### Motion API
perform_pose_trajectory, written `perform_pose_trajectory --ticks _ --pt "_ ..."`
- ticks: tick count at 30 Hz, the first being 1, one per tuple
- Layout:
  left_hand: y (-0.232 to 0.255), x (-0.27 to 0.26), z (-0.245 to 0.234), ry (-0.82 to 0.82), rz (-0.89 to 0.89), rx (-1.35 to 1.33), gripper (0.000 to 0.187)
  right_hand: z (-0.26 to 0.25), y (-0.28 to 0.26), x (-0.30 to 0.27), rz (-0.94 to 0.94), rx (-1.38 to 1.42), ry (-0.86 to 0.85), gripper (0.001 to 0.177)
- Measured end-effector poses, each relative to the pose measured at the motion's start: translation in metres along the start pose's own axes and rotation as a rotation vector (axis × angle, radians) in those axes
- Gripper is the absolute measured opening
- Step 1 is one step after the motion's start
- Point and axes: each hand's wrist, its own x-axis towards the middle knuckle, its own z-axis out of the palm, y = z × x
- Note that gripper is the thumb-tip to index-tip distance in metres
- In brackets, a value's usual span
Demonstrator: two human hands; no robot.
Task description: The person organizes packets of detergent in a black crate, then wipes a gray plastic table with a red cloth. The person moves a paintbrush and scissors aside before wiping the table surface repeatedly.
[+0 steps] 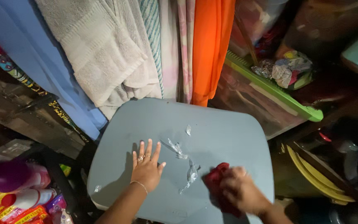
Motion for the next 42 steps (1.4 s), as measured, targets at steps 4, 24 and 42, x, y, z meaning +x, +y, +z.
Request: perform_pose_trajectory --ticks 4,24,42 --pt "0.001 0.015 0.007 -0.100 0.014 0.019 0.071 0.050 0.022 -0.024 0.029 0.006 -0.121 0.050" --pt "-0.035 0.041 0.073 0.220 0.199 -0.090 0.073 0.099 -0.050 0.128 0.135 -0.353 -0.052 0.063" --pt "-0.060 0.083 0.145 0.374 0.287 -0.023 0.085 0.092 0.018 0.275 0.277 -0.424 0.327 0.057"
